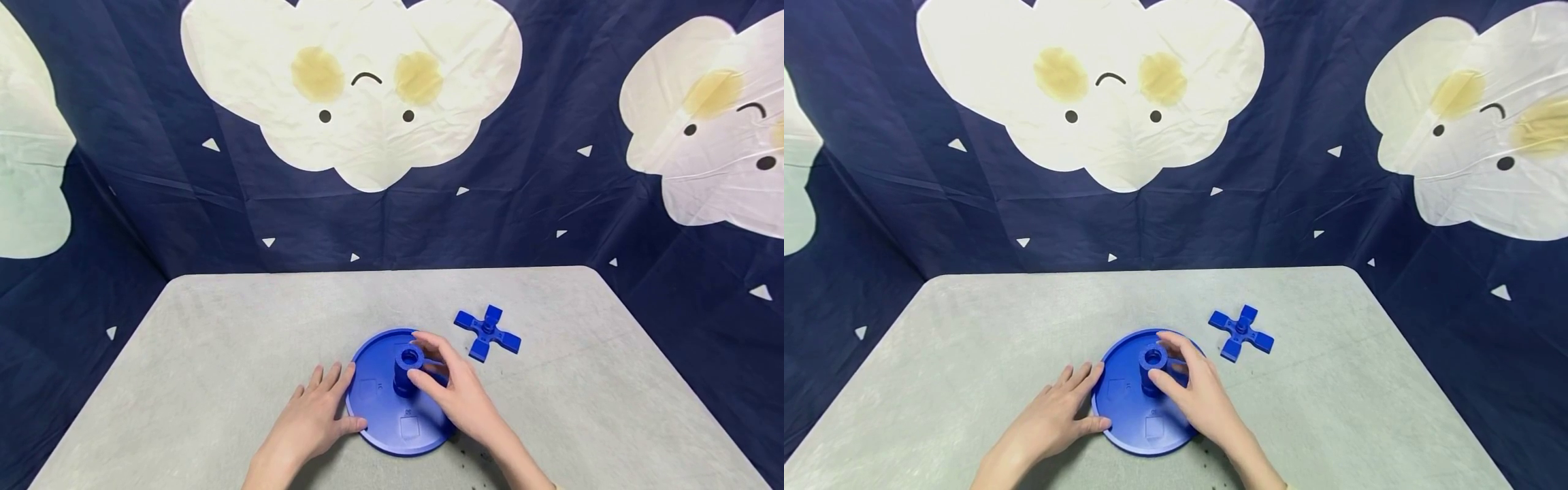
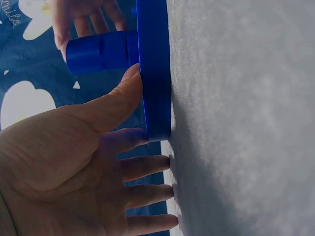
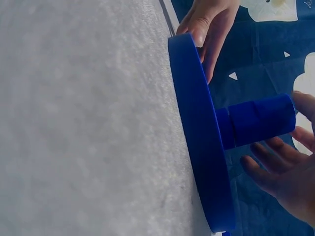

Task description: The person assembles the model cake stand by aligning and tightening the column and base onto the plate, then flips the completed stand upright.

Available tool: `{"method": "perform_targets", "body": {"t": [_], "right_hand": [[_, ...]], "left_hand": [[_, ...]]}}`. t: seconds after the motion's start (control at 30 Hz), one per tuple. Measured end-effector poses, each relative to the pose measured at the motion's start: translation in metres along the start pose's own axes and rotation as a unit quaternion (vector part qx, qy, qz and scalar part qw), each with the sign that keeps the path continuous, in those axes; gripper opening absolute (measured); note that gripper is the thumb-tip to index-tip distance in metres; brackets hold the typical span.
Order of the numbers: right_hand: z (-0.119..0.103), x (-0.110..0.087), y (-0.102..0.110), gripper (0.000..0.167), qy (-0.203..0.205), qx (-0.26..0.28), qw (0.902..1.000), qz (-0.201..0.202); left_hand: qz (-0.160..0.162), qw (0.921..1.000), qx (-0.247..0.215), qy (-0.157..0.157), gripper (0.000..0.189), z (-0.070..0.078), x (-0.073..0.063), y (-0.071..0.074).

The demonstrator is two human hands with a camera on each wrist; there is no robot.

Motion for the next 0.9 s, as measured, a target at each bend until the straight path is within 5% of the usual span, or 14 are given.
{"method": "perform_targets", "body": {"t": [0.27,0.57,0.9], "right_hand": [[0.0022,0.0009,-0.0026,0.039,-0.008,0.012,0.9995,-0.028],[0.0067,0.0003,0.0018,0.034,-0.052,0.0,0.9982,0.028],[-0.0014,0.0018,-0.0019,0.047,0.002,0.01,0.9995,-0.031]], "left_hand": [[0.004,1.0,0.001,-0.004,0.093,0.0003,-0.0005,0.0004],[0.001,1.0,0.003,-0.002,0.093,0.0009,-0.0003,-0.0006],[-0.005,1.0,0.006,0.002,0.092,-0.0008,0.0011,-0.0018]]}}
Point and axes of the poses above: each hand's wrist, its own x-axis towards the middle knuckle, its own y-axis out of the back of the hand, z = x × y, the point moved 9 cm from there along x, towards the middle knuckle, and after that the axes turned 3 degrees about -y, right-handed, at the moved point
